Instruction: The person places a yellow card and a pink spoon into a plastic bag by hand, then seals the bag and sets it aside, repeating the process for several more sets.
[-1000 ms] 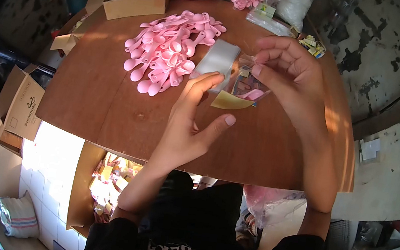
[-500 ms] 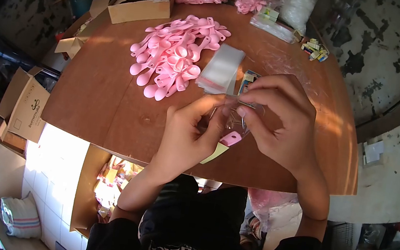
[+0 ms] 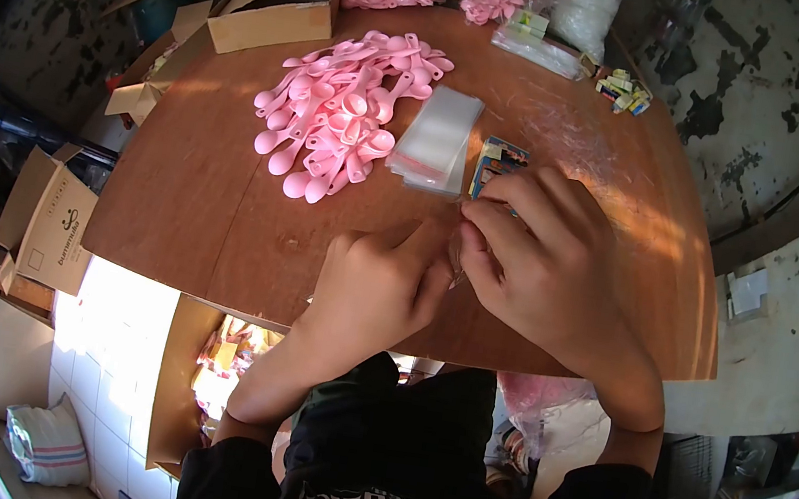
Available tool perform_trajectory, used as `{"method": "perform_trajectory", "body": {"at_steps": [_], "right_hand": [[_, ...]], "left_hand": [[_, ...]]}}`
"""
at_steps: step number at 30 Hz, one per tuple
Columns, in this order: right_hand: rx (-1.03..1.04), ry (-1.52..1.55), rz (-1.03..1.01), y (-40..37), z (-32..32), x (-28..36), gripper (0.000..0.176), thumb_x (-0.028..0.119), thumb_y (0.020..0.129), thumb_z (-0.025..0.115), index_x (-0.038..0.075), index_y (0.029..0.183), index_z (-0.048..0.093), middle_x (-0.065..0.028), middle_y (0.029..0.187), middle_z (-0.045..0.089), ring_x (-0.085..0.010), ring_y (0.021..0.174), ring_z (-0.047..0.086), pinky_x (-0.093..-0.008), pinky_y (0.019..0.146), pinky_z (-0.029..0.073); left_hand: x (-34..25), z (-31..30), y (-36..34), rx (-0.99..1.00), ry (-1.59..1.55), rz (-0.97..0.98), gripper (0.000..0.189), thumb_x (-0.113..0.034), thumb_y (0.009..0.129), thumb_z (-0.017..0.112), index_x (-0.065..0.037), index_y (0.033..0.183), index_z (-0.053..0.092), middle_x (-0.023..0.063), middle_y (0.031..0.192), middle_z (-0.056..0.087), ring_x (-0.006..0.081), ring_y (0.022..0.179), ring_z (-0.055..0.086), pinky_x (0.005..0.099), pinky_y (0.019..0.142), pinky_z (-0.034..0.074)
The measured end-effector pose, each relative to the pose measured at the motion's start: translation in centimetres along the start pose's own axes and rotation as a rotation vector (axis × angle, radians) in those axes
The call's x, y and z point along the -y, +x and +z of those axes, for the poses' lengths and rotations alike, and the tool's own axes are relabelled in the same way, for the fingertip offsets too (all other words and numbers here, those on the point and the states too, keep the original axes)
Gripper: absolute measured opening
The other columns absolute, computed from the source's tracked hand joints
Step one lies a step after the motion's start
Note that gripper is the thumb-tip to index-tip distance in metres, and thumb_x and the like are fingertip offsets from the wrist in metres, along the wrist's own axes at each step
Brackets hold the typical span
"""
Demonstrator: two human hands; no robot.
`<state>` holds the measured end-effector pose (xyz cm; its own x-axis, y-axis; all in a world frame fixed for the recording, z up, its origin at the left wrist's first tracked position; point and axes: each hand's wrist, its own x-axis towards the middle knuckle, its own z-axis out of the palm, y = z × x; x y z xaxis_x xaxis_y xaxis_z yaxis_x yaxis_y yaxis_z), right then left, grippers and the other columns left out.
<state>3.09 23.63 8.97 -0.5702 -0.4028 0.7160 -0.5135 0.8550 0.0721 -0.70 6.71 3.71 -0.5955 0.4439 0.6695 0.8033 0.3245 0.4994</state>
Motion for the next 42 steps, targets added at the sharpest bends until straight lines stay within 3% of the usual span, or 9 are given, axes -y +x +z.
{"method": "perform_trajectory", "body": {"at_steps": [3, 8, 19, 24, 28, 30, 34, 36, 42], "right_hand": [[0.016, -0.029, 0.034, -0.2, 0.2, 0.3, 0.016, 0.001, 0.065, 0.072, 0.003, 0.08, 0.066, -0.0042, 0.083, 0.059, -0.0237, 0.073, 0.058, -0.036, 0.064, 0.049], [0.027, 0.04, 0.046, -0.6, 0.4, -0.4, 0.016, 0.002, 0.066, 0.071, 0.003, 0.081, 0.066, -0.0046, 0.084, 0.059, -0.0243, 0.074, 0.058, -0.0361, 0.064, 0.049], [-0.073, 0.005, 0.036, -1.1, 1.1, -0.3, 0.016, -0.004, 0.061, 0.069, 0.003, 0.075, 0.064, -0.0061, 0.079, 0.058, -0.0241, 0.07, 0.058, -0.0349, 0.061, 0.049], [-0.029, 0.586, 0.289, -1.3, 0.4, -1.7, 0.015, -0.009, 0.061, 0.063, 0.001, 0.072, 0.062, -0.0084, 0.075, 0.061, -0.0173, 0.071, 0.061, -0.0275, 0.066, 0.048], [-0.215, 1.063, 0.563, -1.4, -0.8, -3.5, 0.009, -0.002, 0.073, 0.067, 0.001, 0.08, 0.062, -0.0055, 0.084, 0.061, -0.0114, 0.074, 0.058, -0.0238, 0.069, 0.047], [-0.228, 1.199, 0.496, -1.5, -2.8, -7.3, 0.005, -0.001, 0.08, 0.06, 0.002, 0.084, 0.061, -0.0057, 0.09, 0.061, -0.0115, 0.08, 0.058, -0.0257, 0.075, 0.049], [0.059, 1.937, 0.116, -4.4, -2.1, -20.0, 0.013, 0.01, 0.082, 0.062, 0.007, 0.094, 0.064, -0.006, 0.097, 0.063, -0.02, 0.097, 0.061, -0.0401, 0.09, 0.047], [0.377, 0.488, 0.945, -7.3, 0.6, -23.3, 0.024, 0.012, 0.081, 0.064, 0.008, 0.105, 0.067, -0.008, 0.109, 0.066, -0.025, 0.102, 0.063, -0.042, 0.093, 0.047], [-0.05, -0.198, 0.83, -11.3, 3.8, -22.0, 0.033, 0.012, 0.083, 0.071, 0.003, 0.115, 0.067, -0.0114, 0.12, 0.066, -0.0218, 0.106, 0.064, -0.0348, 0.094, 0.049]], "left_hand": [[0.3, 0.2, -0.2, 0.035, 0.105, 0.045, 0.037, -0.003, 0.079, 0.062, 0.0, 0.115, 0.064, 0.0119, 0.065, 0.064, 0.0277, 0.058, 0.066, 0.036, 0.053, 0.053], [0.4, 0.2, -0.4, 0.095, 0.121, 0.051, 0.043, -0.01, 0.078, 0.065, -0.001, 0.119, 0.061, 0.0128, 0.07, 0.063, 0.031, 0.054, 0.064, 0.042, 0.051, 0.053], [0.0, 0.1, -0.6, 0.147, 0.093, 0.06, 0.041, -0.006, 0.076, 0.064, 0.0, 0.117, 0.063, 0.0133, 0.071, 0.064, 0.0315, 0.058, 0.065, 0.0405, 0.054, 0.053], [0.6, -0.8, -1.0, 0.085, -0.141, 0.115, 0.041, 0.0, 0.075, 0.063, -0.002, 0.116, 0.064, 0.0126, 0.069, 0.064, 0.0276, 0.054, 0.064, 0.0367, 0.054, 0.053], [0.6, -0.9, -1.5, -0.115, -0.429, -0.047, 0.034, 0.005, 0.084, 0.059, 0.0, 0.118, 0.063, 0.007, 0.065, 0.065, 0.0103, 0.056, 0.062, 0.0236, 0.055, 0.047], [0.8, -1.1, -1.7, -0.26, -0.538, -0.118, 0.032, -0.001, 0.094, 0.057, 0.002, 0.125, 0.057, 0.0043, 0.063, 0.066, 0.0033, 0.059, 0.058, 0.018, 0.056, 0.042], [1.0, -0.4, -1.7, -0.356, -0.661, -0.175, 0.033, -0.004, 0.095, 0.06, 0.002, 0.126, 0.055, 0.0042, 0.068, 0.067, 0.0041, 0.063, 0.06, 0.0179, 0.058, 0.042], [0.2, -0.4, -1.4, -0.396, -0.781, -0.279, 0.024, -0.006, 0.095, 0.061, 0.002, 0.118, 0.058, 0.0029, 0.072, 0.068, 0.0036, 0.066, 0.06, 0.0174, 0.059, 0.043], [1.6, 0.1, -1.5, -0.353, -0.82, -0.345, 0.01, -0.005, 0.096, 0.062, 0.002, 0.103, 0.061, 0.002, 0.078, 0.067, 0.0027, 0.07, 0.059, 0.0185, 0.062, 0.047]]}}
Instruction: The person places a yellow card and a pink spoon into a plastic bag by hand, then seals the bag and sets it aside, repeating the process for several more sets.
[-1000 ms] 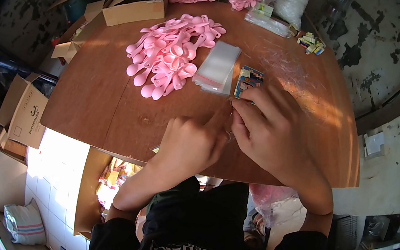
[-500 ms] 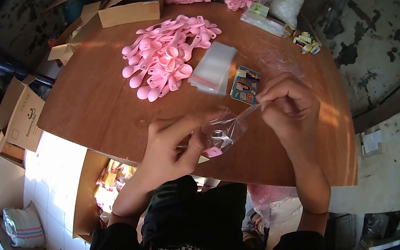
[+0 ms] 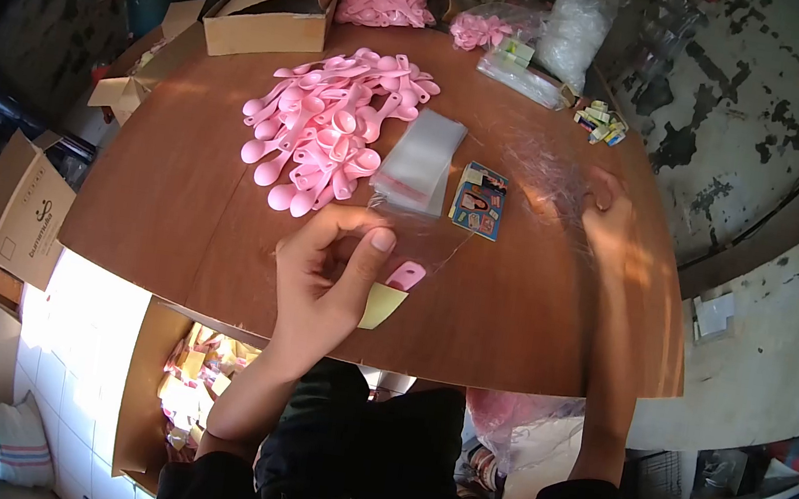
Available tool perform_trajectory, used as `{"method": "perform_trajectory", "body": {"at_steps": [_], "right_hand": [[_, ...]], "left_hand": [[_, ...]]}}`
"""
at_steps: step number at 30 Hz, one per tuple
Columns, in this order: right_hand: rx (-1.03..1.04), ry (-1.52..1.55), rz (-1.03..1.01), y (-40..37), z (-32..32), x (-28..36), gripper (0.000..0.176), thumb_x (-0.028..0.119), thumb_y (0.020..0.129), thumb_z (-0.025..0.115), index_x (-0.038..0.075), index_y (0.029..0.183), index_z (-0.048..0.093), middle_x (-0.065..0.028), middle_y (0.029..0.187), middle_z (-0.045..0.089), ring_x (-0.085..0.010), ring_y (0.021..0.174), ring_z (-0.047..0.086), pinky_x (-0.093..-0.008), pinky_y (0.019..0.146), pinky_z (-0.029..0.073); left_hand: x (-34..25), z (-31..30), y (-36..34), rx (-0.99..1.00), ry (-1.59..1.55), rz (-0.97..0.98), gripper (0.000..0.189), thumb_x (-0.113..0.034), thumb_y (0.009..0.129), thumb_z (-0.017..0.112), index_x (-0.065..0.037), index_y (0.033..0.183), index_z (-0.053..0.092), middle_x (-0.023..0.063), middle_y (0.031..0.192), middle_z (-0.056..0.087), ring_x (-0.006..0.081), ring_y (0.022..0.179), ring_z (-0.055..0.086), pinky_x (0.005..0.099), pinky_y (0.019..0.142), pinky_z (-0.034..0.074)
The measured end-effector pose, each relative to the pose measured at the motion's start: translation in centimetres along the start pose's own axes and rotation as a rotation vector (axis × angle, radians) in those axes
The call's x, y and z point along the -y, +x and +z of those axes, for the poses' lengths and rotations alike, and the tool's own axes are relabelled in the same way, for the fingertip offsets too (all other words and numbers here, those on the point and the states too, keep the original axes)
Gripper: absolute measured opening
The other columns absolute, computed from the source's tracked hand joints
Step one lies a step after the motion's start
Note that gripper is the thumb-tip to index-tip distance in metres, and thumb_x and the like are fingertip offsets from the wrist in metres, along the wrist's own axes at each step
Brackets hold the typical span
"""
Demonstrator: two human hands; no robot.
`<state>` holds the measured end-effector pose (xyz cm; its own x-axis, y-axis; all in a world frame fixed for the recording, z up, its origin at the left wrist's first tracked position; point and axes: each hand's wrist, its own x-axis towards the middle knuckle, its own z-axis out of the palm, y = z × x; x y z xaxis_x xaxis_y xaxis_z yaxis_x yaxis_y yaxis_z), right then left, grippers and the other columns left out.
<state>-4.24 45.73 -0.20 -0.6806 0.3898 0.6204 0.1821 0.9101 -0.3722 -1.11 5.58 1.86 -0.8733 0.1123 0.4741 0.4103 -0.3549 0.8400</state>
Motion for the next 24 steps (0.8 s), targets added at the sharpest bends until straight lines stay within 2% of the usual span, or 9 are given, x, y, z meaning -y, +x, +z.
{"method": "perform_trajectory", "body": {"at_steps": [2, 4, 6, 11, 13, 15, 17, 21, 24], "right_hand": [[0.361, 0.615, 0.043, -1.5, -3.2, 7.8, 0.044, 0.019, 0.081, 0.077, 0.001, 0.12, 0.064, -0.0122, 0.12, 0.066, -0.0212, 0.111, 0.062, -0.0364, 0.099, 0.046], [0.67, 0.902, -0.228, -3.6, -5.9, 13.5, 0.047, 0.02, 0.083, 0.078, 0.0, 0.123, 0.062, -0.013, 0.119, 0.066, -0.0218, 0.112, 0.062, -0.0365, 0.1, 0.045], [0.603, 0.853, -0.481, -6.0, -6.9, 17.8, 0.037, 0.016, 0.087, 0.074, -0.001, 0.118, 0.063, -0.0112, 0.113, 0.068, -0.0179, 0.102, 0.065, -0.0325, 0.091, 0.05], [0.65, 1.028, -0.212, -7.4, -6.3, 21.2, 0.017, 0.012, 0.089, 0.07, -0.003, 0.098, 0.066, -0.0083, 0.09, 0.068, -0.0129, 0.081, 0.066, -0.0247, 0.071, 0.052], [0.225, 0.992, -0.492, -6.7, -6.8, 21.4, 0.013, 0.009, 0.087, 0.071, -0.001, 0.094, 0.068, -0.0084, 0.084, 0.068, -0.014, 0.08, 0.067, -0.0257, 0.07, 0.051], [0.226, 0.882, -0.602, -5.9, -6.5, 21.2, 0.011, 0.007, 0.084, 0.073, -0.001, 0.091, 0.069, -0.009, 0.084, 0.069, -0.0144, 0.078, 0.067, -0.0266, 0.069, 0.051], [0.411, 0.87, -0.516, -5.8, -6.2, 21.3, 0.01, 0.006, 0.082, 0.073, -0.001, 0.089, 0.07, -0.009, 0.083, 0.07, -0.0151, 0.078, 0.067, -0.0275, 0.069, 0.051], [0.399, 0.928, -0.485, -6.0, -6.1, 21.8, 0.01, 0.009, 0.084, 0.073, -0.001, 0.087, 0.071, -0.0084, 0.083, 0.07, -0.0131, 0.078, 0.066, -0.0276, 0.07, 0.051], [0.496, 1.032, -0.331, -6.6, -5.3, 21.7, 0.017, 0.013, 0.088, 0.072, -0.002, 0.098, 0.07, -0.0074, 0.088, 0.07, -0.0116, 0.082, 0.065, -0.0262, 0.074, 0.051]], "left_hand": [[0.1, 0.6, 0.5, 0.055, -0.066, -0.053, 0.009, -0.005, 0.096, 0.062, 0.002, 0.101, 0.061, 0.0011, 0.079, 0.066, 0.0033, 0.073, 0.059, 0.0188, 0.062, 0.048], [0.2, 1.6, 0.7, 0.049, -0.132, -0.056, 0.011, -0.006, 0.096, 0.062, 0.003, 0.102, 0.06, 0.003, 0.083, 0.065, 0.0049, 0.077, 0.06, 0.0211, 0.066, 0.051], [0.5, 1.9, 0.8, 0.057, -0.181, -0.082, 0.011, -0.005, 0.096, 0.062, 0.003, 0.102, 0.06, 0.004, 0.086, 0.065, 0.0057, 0.079, 0.061, 0.0218, 0.069, 0.052], [1.1, 1.1, 0.7, 0.169, -0.169, -0.009, 0.032, -0.005, 0.092, 0.066, 0.001, 0.12, 0.053, 0.0102, 0.111, 0.062, 0.0143, 0.101, 0.062, 0.0292, 0.09, 0.05], [1.4, -0.1, 1.0, 0.18, -0.153, -0.007, 0.05, -0.006, 0.086, 0.073, -0.001, 0.129, 0.048, 0.0114, 0.123, 0.057, 0.0183, 0.113, 0.058, 0.0346, 0.1, 0.045], [1.9, -0.9, 1.2, 0.271, -0.026, 0.096, 0.06, -0.007, 0.08, 0.078, -0.002, 0.131, 0.047, 0.0116, 0.13, 0.053, 0.0209, 0.119, 0.055, 0.0371, 0.104, 0.042], [1.6, -0.8, 1.6, 0.294, 0.067, 0.118, 0.063, -0.006, 0.076, 0.081, -0.002, 0.13, 0.049, 0.0118, 0.126, 0.057, 0.0226, 0.118, 0.057, 0.0378, 0.104, 0.043], [2.0, -0.2, 1.3, 0.34, 0.217, 0.117, 0.058, 0.0, 0.076, 0.08, -0.002, 0.128, 0.052, 0.0128, 0.111, 0.066, 0.0192, 0.104, 0.065, 0.032, 0.087, 0.054], [2.0, -0.2, 0.8, 0.352, 0.045, -0.203, 0.058, 0.004, 0.077, 0.078, -0.003, 0.128, 0.05, 0.0099, 0.112, 0.064, 0.0147, 0.104, 0.063, 0.0293, 0.088, 0.052]]}}
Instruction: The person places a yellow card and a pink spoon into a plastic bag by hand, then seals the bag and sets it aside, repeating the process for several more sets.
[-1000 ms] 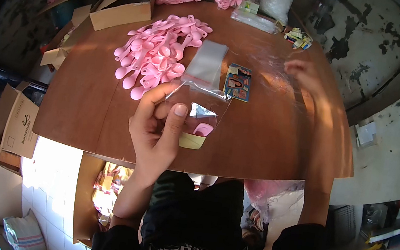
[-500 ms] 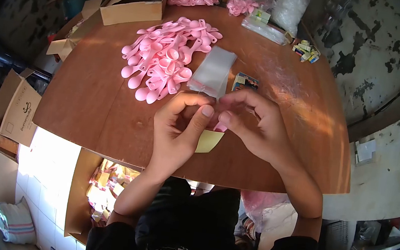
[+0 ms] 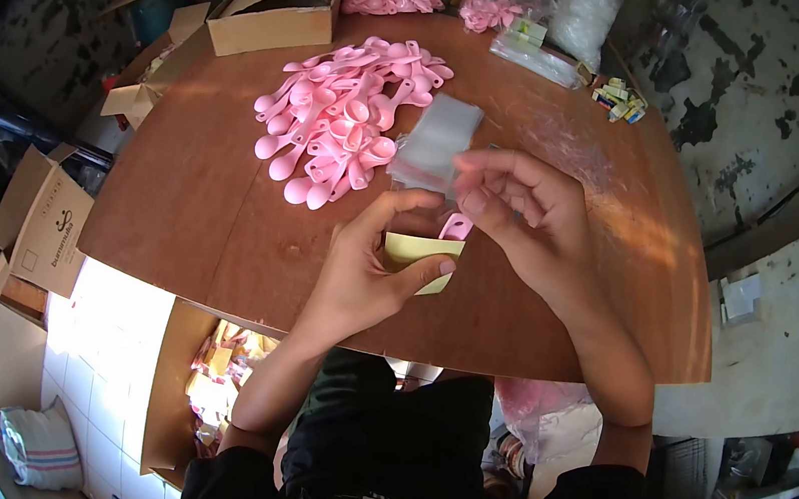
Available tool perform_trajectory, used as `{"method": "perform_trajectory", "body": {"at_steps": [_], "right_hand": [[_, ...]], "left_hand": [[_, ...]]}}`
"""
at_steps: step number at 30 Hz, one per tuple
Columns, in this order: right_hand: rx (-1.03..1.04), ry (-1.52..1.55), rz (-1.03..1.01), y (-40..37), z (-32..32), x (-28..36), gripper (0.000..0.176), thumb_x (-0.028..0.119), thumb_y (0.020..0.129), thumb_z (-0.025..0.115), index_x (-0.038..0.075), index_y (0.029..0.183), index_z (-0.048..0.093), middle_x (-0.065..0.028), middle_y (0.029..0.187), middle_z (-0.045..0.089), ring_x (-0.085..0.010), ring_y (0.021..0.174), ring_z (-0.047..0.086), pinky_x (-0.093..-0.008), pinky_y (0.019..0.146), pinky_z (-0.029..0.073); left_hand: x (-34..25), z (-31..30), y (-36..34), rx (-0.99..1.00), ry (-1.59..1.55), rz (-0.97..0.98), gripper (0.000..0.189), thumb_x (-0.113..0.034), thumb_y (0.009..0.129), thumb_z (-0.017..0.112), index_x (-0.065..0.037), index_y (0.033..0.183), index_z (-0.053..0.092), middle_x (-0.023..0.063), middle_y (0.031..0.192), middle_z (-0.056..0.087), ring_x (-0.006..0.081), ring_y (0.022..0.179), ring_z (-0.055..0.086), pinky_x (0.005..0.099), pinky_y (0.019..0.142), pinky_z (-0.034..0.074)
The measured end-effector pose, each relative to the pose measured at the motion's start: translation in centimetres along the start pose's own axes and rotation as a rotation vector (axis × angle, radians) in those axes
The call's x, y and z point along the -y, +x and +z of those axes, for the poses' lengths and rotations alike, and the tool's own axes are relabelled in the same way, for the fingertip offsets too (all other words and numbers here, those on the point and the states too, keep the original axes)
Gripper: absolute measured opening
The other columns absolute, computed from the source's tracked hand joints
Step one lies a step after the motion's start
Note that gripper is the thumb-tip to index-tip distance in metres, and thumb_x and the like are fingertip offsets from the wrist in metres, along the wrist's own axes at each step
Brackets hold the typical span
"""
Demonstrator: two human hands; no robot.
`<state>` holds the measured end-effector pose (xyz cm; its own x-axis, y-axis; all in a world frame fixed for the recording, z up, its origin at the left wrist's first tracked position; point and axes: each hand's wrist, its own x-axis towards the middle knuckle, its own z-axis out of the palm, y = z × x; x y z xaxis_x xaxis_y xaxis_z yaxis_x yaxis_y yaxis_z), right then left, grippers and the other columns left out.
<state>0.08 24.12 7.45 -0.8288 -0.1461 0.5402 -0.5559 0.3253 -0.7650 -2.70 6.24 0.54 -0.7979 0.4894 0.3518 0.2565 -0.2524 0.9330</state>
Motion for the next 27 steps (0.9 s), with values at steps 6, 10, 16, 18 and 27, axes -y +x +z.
{"method": "perform_trajectory", "body": {"at_steps": [6, 10, 16, 18, 27], "right_hand": [[0.002, 0.376, 0.372, -2.2, 0.3, -2.0, 0.035, 0.016, 0.093, 0.068, -0.004, 0.12, 0.059, -0.0097, 0.1, 0.069, -0.0109, 0.09, 0.064, -0.0236, 0.083, 0.05], [0.028, 0.37, 0.488, -3.1, 0.9, -3.1, 0.023, 0.012, 0.094, 0.065, -0.002, 0.111, 0.065, -0.0076, 0.102, 0.068, -0.013, 0.09, 0.065, -0.0272, 0.081, 0.053], [0.01, 0.374, 0.495, -3.6, 1.7, -4.0, 0.021, 0.012, 0.094, 0.066, -0.002, 0.109, 0.066, -0.0079, 0.1, 0.068, -0.0129, 0.087, 0.066, -0.0265, 0.077, 0.054], [0.005, 0.363, 0.498, -3.6, 1.9, -4.1, 0.021, 0.011, 0.094, 0.066, -0.002, 0.109, 0.066, -0.0079, 0.1, 0.068, -0.0128, 0.087, 0.066, -0.0265, 0.077, 0.054], [-0.025, 0.404, 0.452, -4.3, 1.7, -5.6, 0.017, 0.008, 0.093, 0.066, -0.002, 0.107, 0.067, -0.0078, 0.092, 0.068, -0.0132, 0.083, 0.066, -0.0271, 0.075, 0.055]], "left_hand": [[1.0, -0.3, -0.6, -0.086, 0.017, -0.065, 0.055, 0.005, 0.08, 0.077, 0.0, 0.128, 0.05, 0.0112, 0.108, 0.066, 0.0133, 0.1, 0.064, 0.0271, 0.083, 0.054], [1.8, -0.6, -0.9, -0.065, -0.082, -0.038, 0.049, -0.001, 0.083, 0.075, 0.002, 0.126, 0.051, 0.0122, 0.101, 0.069, 0.0122, 0.09, 0.065, 0.0261, 0.075, 0.054], [2.3, -2.9, -0.9, -0.205, -0.145, -0.046, 0.023, -0.007, 0.093, 0.066, 0.004, 0.114, 0.062, 0.008, 0.099, 0.07, 0.0107, 0.09, 0.065, 0.0239, 0.077, 0.052], [1.6, -3.0, -0.8, -0.216, -0.058, -0.028, 0.016, -0.004, 0.093, 0.066, 0.004, 0.107, 0.067, 0.0066, 0.093, 0.071, 0.0097, 0.088, 0.065, 0.024, 0.077, 0.051], [2.0, -3.1, -0.9, -0.18, -0.025, 0.01, 0.017, -0.002, 0.092, 0.065, 0.004, 0.108, 0.069, 0.0097, 0.1, 0.072, 0.0119, 0.091, 0.067, 0.0245, 0.081, 0.053]]}}
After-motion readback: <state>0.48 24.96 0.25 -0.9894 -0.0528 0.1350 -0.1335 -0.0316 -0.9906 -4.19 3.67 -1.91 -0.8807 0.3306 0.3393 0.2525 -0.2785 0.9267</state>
